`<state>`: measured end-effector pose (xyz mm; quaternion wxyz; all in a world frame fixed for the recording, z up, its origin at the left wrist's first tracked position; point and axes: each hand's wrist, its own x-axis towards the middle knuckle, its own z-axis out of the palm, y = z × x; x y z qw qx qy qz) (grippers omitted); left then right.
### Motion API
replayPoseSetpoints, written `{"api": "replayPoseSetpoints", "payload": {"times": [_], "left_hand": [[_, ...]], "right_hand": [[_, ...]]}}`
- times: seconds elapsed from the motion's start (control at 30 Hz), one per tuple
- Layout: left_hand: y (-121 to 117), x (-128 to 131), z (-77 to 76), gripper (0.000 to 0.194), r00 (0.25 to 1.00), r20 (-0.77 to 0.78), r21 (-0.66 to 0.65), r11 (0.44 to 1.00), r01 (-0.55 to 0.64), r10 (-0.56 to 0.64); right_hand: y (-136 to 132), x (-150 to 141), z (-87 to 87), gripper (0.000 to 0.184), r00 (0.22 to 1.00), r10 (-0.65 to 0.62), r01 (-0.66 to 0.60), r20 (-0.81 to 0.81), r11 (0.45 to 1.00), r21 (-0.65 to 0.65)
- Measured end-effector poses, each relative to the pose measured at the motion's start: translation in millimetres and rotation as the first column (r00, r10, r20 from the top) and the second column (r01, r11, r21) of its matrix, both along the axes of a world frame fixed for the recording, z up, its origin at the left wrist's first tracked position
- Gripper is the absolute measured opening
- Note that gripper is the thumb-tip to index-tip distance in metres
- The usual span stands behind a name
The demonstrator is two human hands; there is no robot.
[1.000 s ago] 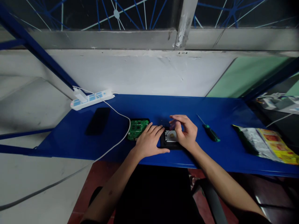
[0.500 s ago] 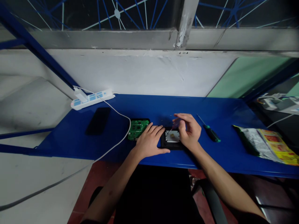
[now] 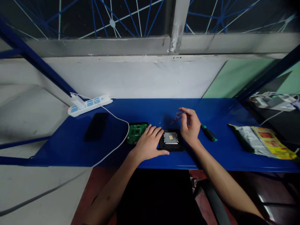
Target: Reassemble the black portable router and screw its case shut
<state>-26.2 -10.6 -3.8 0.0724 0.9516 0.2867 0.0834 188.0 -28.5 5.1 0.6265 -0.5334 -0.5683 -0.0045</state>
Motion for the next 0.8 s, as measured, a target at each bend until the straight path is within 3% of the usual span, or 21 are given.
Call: {"api": "replayPoseSetpoints", "payload": {"times": [0.23, 0.5, 0.8], "left_hand": [[10, 23, 12.1, 0.089, 0.998, 0.051, -0.020, 0.999, 0.050, -0.049], [28, 61, 15.3, 0.077, 0.991, 0.067, -0.029, 0.993, 0.118, -0.116], [42, 63, 20.1, 0.067, 0.989, 0.113, -0.065, 0.992, 0.108, -0.100]], "right_hand": [[3, 3, 0.5, 0.023, 0.999, -0.032, 0.033, 0.034, 0.999, -0.023], [3, 10, 1.2, 0.023, 0.997, -0.060, 0.061, -0.043, 0.998, 0.019], [6, 29, 6.9, 0.026, 0.961, -0.213, 0.235, -0.177, 0.965, 0.116]]}}
